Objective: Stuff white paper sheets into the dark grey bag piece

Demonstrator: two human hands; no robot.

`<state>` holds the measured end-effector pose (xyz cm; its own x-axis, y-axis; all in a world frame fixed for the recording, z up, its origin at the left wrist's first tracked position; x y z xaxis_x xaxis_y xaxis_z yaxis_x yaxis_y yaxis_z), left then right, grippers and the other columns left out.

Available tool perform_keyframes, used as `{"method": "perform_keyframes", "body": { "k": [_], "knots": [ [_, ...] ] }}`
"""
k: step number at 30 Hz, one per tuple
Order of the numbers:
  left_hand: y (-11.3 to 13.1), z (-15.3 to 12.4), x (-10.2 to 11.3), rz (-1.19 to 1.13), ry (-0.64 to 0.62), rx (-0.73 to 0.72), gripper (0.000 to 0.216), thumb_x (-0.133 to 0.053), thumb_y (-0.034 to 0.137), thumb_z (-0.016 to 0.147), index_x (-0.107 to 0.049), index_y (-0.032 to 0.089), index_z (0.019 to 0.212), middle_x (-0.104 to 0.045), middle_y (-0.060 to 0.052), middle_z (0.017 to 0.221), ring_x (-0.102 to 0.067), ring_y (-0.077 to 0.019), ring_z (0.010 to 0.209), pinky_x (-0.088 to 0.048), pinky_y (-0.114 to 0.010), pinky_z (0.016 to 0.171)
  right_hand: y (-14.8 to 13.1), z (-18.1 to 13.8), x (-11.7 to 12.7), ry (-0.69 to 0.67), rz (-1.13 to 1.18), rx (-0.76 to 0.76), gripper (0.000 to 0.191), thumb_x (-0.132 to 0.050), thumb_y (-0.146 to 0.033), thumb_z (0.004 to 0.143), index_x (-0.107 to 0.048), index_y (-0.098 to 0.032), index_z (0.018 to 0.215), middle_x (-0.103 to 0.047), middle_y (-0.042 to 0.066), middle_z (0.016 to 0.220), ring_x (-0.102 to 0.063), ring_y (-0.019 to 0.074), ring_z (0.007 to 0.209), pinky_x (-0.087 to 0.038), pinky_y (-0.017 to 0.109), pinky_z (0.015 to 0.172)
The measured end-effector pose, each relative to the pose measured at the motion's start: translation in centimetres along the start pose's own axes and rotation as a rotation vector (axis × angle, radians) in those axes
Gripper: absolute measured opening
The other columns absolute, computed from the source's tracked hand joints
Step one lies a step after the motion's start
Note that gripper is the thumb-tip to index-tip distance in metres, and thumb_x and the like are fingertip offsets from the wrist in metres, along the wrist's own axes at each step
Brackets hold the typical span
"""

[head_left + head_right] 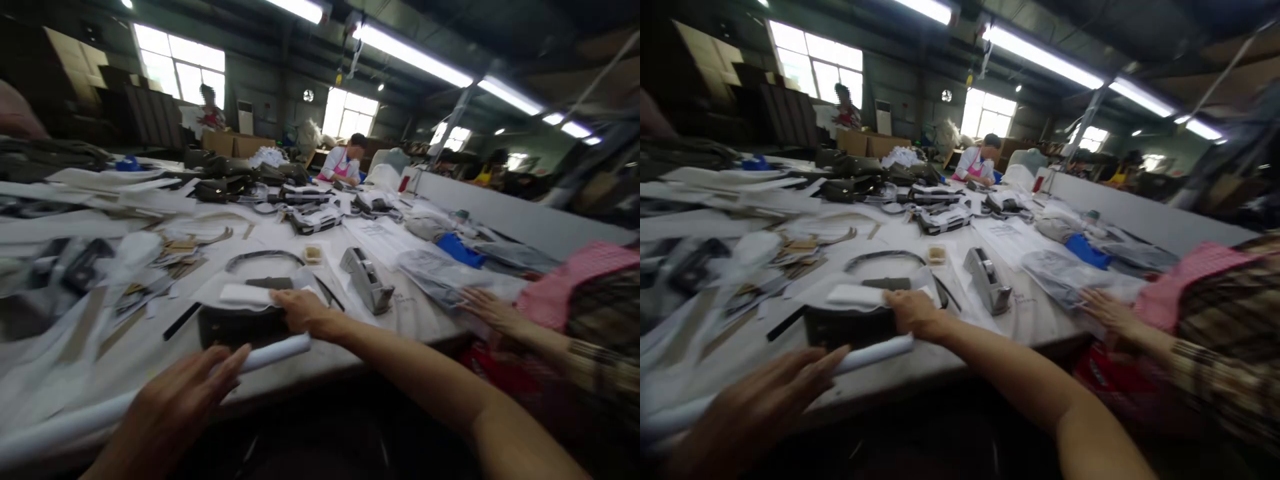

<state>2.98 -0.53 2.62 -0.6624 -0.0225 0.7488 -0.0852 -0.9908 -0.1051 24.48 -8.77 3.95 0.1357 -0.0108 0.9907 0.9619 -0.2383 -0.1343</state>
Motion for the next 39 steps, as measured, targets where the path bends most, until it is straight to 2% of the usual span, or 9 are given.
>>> {"method": "perform_keyframes", "body": {
  "k": [5,7,10,13,17,24,27,33,39],
  "knots": [
    [2.3,4.1,-2.8,0.078,-0.310,-0.040,0.048,-0.041,0.003,0.091,-0.048,0.018,0.136,-0.061,-0.011,0.116,-0.061,-0.0219,0.094,-0.052,-0.036,0.081,1.5,1.1,0.3,-0.140,0.118,0.107,0.065,-0.064,-0.021,0.082,-0.043,-0.012,0.143,-0.057,0.018,0.137,-0.055,0.0322,0.126,-0.046,0.042,0.102],
    [2.8,5.0,-4.0,0.069,-0.371,-0.021,0.046,-0.041,0.003,0.092,-0.045,0.014,0.137,-0.060,-0.012,0.117,-0.060,-0.0224,0.097,-0.051,-0.036,0.082,2.0,1.6,1.0,-0.212,0.136,0.155,0.068,-0.066,-0.027,0.082,-0.043,-0.012,0.144,-0.054,0.019,0.140,-0.053,0.0327,0.128,-0.044,0.042,0.105],
    [2.8,5.7,-5.2,0.043,-0.340,-0.012,0.031,-0.039,0.009,0.097,-0.051,0.012,0.126,-0.060,-0.010,0.107,-0.058,-0.0215,0.093,-0.049,-0.035,0.081,2.8,2.3,2.2,-0.349,0.130,0.137,0.076,-0.068,-0.043,0.083,-0.040,-0.015,0.148,-0.054,0.018,0.141,-0.055,0.0338,0.125,-0.044,0.043,0.104],
    [2.4,6.0,-6.3,0.034,-0.195,-0.037,0.018,-0.039,0.015,0.100,-0.057,0.014,0.106,-0.060,-0.007,0.095,-0.056,-0.0203,0.084,-0.047,-0.034,0.078,3.4,2.7,2.8,-0.414,0.125,0.111,0.079,-0.070,-0.049,0.082,-0.040,-0.019,0.148,-0.058,0.013,0.137,-0.058,0.0307,0.122,-0.045,0.041,0.102],
    [2.6,5.7,-8.4,0.052,-0.050,-0.124,0.013,-0.043,0.014,0.099,-0.056,0.015,0.099,-0.059,-0.005,0.090,-0.054,-0.0194,0.083,-0.044,-0.034,0.078,3.7,2.6,2.7,-0.349,0.104,0.142,0.082,-0.077,-0.039,0.076,-0.041,-0.022,0.148,-0.059,0.009,0.137,-0.058,0.0267,0.121,-0.045,0.036,0.101],
    [2.4,5.9,-10.6,0.086,0.049,-0.115,0.018,-0.044,0.011,0.098,-0.052,0.017,0.083,-0.056,-0.002,0.077,-0.053,-0.0178,0.074,-0.038,-0.034,0.066,2.8,0.8,0.7,-0.223,0.083,0.159,0.090,-0.076,-0.019,0.071,-0.033,-0.013,0.151,-0.054,0.016,0.142,-0.056,0.0264,0.125,-0.046,0.034,0.103],
    [2.3,5.4,-10.9,0.058,0.026,-0.128,0.020,-0.045,0.012,0.098,-0.053,0.017,0.080,-0.056,-0.001,0.075,-0.054,-0.0170,0.069,-0.040,-0.033,0.062,2.4,0.2,-0.9,-0.131,0.050,0.173,0.089,-0.071,-0.014,0.070,-0.032,-0.010,0.150,-0.049,0.019,0.145,-0.053,0.0282,0.128,-0.044,0.038,0.106],
    [1.7,2.1,-9.7,-0.003,0.022,-0.171,0.018,-0.045,0.013,0.099,-0.063,0.011,0.103,-0.066,-0.011,0.112,-0.063,-0.0170,0.089,-0.053,-0.031,0.078,1.3,-0.6,-3.5,0.142,-0.076,0.093,0.080,-0.069,-0.011,0.073,-0.036,-0.012,0.146,-0.053,0.018,0.140,-0.054,0.0304,0.124,-0.045,0.045,0.103],
    [0.2,1.1,-7.2,0.047,-0.034,-0.225,0.024,-0.045,0.013,0.099,-0.062,0.014,0.117,-0.067,-0.009,0.117,-0.064,-0.0155,0.098,-0.053,-0.029,0.085,0.6,-1.1,-4.6,0.241,-0.164,0.045,0.071,-0.063,-0.008,0.077,-0.040,-0.013,0.144,-0.053,0.017,0.140,-0.053,0.0321,0.123,-0.042,0.049,0.105]
  ]
}}
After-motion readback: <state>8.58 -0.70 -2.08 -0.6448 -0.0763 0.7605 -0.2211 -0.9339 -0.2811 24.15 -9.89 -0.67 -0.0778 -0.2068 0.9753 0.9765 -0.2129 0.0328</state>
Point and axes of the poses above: each hand's wrist, its own z-axis towards the middle knuckle, its own x-axis out of the back of the hand, y = z × x, the point moved 4 cm from there along z, towards the middle knuckle
